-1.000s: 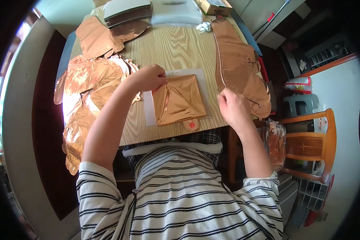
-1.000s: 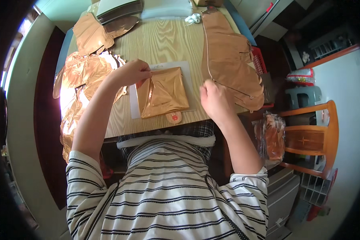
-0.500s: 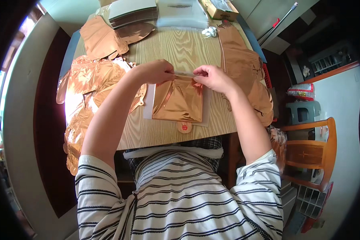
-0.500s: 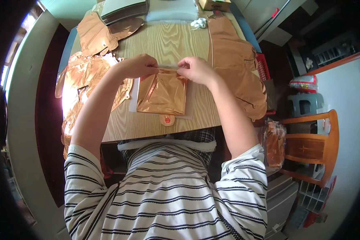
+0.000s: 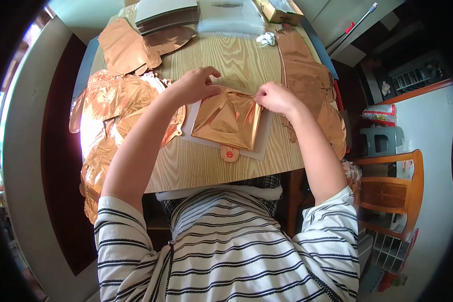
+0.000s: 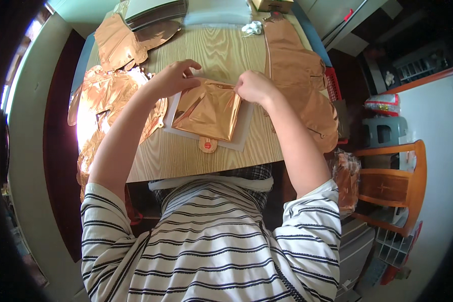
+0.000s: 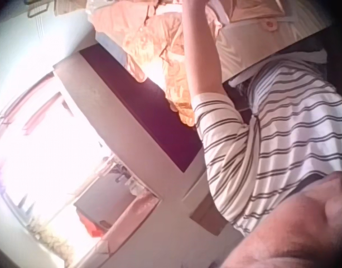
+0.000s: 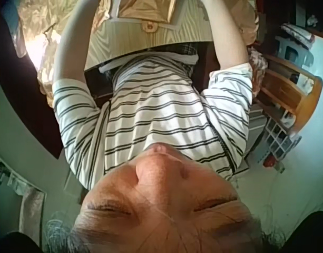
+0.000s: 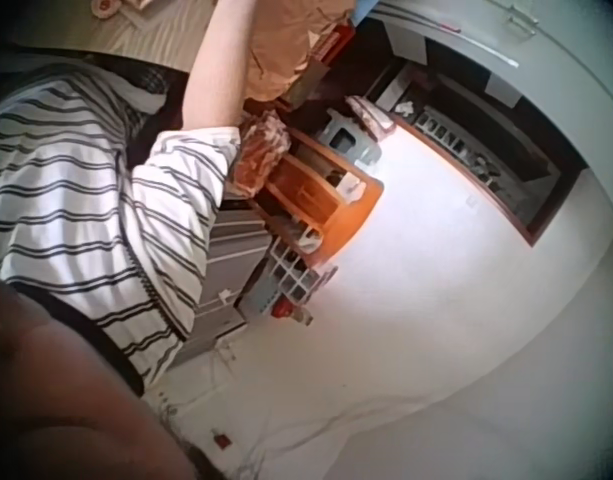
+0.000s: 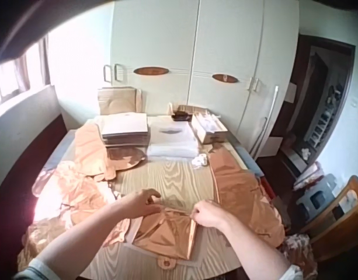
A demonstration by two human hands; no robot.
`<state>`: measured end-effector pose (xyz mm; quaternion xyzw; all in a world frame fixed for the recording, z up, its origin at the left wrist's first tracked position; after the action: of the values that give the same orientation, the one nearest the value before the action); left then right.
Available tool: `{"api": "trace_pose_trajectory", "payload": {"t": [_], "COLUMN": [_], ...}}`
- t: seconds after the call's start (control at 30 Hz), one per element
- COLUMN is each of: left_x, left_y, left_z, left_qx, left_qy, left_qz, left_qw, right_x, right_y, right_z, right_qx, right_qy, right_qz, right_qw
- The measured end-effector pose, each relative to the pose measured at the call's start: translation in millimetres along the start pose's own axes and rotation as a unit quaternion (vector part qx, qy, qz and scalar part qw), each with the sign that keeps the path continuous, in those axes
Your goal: Packaging and folding metallic foil balloons into plastic sleeves with card backings.
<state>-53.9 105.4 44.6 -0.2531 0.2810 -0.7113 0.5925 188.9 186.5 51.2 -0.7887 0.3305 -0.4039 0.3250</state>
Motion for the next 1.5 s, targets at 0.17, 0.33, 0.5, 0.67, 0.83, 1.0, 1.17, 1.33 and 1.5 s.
{"api": "trace_pose_trajectory", "payload": {"t": [0.17, 0.33, 0.5, 0.67, 0.83, 1.0, 1.17, 1.33, 1.5], "left_x": [7, 19, 48, 77, 94, 99, 97, 95, 97], "left_y": [15, 27, 37, 45, 75, 88, 86, 84, 85], "left_z": [-8, -2, 11, 31, 55, 40, 39, 41, 46], "left_qx": [-0.087, -0.102, -0.095, -0.132, -0.301, -0.265, -0.252, -0.228, -0.262], "left_qy": [0.076, 0.060, 0.020, -0.046, 0.167, 0.159, 0.140, 0.136, 0.138], "left_qz": [0.078, 0.112, 0.131, 0.161, 0.163, 0.106, 0.102, 0.094, 0.097], "left_qw": [0.990, 0.987, 0.987, 0.977, 0.924, 0.945, 0.952, 0.959, 0.950], "right_x": [10, 20, 37, 49, 48, 54, 77, 56, 45], "right_y": [5, 15, 35, 66, 70, 60, 68, 65, 39], "right_z": [-6, -11, -5, 3, 1, -6, -19, 0, 5], "right_qx": [0.097, 0.178, 0.156, 0.097, 0.110, 0.166, 0.106, 0.137, 0.064], "right_qy": [-0.006, -0.011, -0.089, -0.204, -0.232, -0.205, -0.253, -0.254, -0.272], "right_qz": [0.087, 0.177, 0.285, 0.394, 0.409, 0.400, 0.185, 0.148, 0.122], "right_qw": [0.992, 0.968, 0.941, 0.891, 0.876, 0.877, 0.944, 0.946, 0.952]}}
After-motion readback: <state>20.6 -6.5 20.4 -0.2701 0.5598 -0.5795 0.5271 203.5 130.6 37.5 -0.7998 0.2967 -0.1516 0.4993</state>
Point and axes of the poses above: each hand's wrist, its own x-axis away from the middle knuckle, its own y-axis out of the palm, z = x × y, the point moved 2 cm from there along -x, towards the middle knuckle, and after that the axes turned 9 degrees about y, right-handed, at the moved point
